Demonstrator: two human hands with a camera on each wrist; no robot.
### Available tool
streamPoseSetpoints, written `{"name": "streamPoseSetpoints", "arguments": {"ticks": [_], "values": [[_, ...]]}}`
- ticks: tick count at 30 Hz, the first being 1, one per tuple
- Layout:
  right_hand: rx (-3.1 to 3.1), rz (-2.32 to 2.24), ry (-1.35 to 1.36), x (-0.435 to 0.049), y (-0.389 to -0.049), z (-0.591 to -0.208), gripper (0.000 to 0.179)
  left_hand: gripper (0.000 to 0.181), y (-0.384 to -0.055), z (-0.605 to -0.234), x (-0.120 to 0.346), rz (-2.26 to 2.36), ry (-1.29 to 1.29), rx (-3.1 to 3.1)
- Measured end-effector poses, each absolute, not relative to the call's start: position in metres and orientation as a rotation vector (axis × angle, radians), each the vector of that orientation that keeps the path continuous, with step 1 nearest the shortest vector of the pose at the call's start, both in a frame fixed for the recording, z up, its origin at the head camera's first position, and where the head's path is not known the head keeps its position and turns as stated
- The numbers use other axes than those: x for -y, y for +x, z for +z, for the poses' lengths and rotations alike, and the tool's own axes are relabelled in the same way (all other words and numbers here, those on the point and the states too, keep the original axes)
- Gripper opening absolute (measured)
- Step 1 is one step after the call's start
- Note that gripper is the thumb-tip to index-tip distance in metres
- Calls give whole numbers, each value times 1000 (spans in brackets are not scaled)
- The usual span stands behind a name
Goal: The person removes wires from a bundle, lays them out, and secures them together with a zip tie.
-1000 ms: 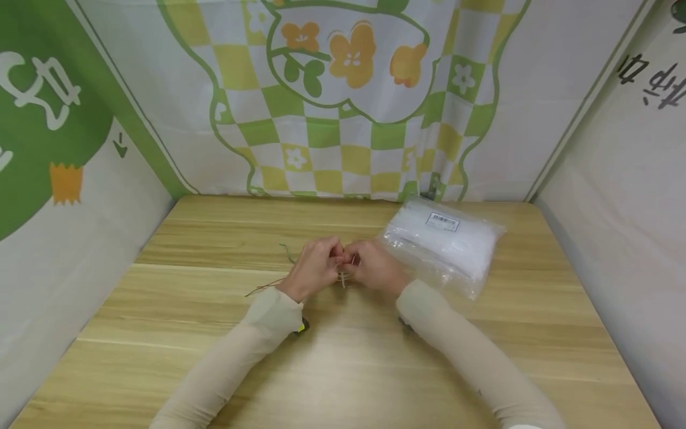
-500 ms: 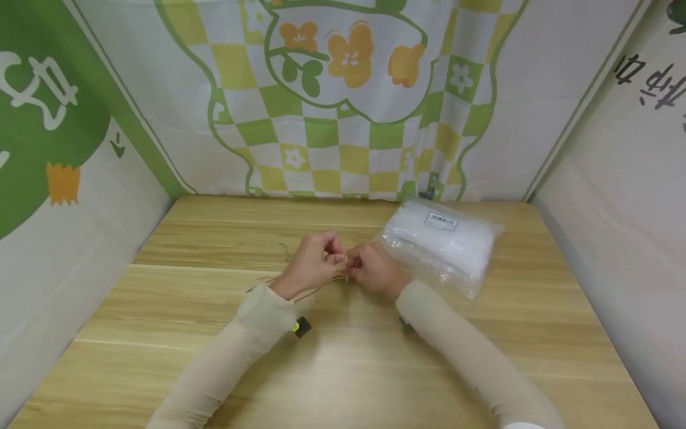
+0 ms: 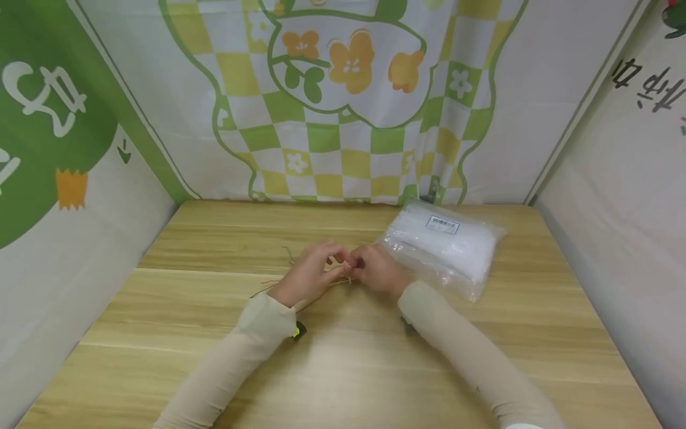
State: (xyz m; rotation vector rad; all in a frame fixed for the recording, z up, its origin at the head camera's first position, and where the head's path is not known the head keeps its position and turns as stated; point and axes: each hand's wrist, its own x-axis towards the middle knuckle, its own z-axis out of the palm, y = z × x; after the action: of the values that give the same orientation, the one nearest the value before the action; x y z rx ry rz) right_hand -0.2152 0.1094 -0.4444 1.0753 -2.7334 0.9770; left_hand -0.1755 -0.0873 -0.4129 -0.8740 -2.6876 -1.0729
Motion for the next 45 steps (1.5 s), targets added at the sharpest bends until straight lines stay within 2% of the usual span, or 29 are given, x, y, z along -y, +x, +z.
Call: {"name": "streamPoseSetpoints", "arguments": {"ticks": [6,19,27,36,45], "values": [[2723,1013,1086,-109,-215,-444,7,15,-178,-418,81,-949,-836,2699],[2723,1051,1120,-102,-212,-436,17,26,-179,-414,74,-867,-707,2619],[2705,962,1153,-104,-213,-439,10,31,-171,-397,72,-883,-756,2542],[2700,786,1283,-109,-214,-450,21,33,-166,-398,75,-914,-804,2503],[2675,650,1324,-108,-208,-446,24,33,-168,-399,78,-967,-788,2481]]}}
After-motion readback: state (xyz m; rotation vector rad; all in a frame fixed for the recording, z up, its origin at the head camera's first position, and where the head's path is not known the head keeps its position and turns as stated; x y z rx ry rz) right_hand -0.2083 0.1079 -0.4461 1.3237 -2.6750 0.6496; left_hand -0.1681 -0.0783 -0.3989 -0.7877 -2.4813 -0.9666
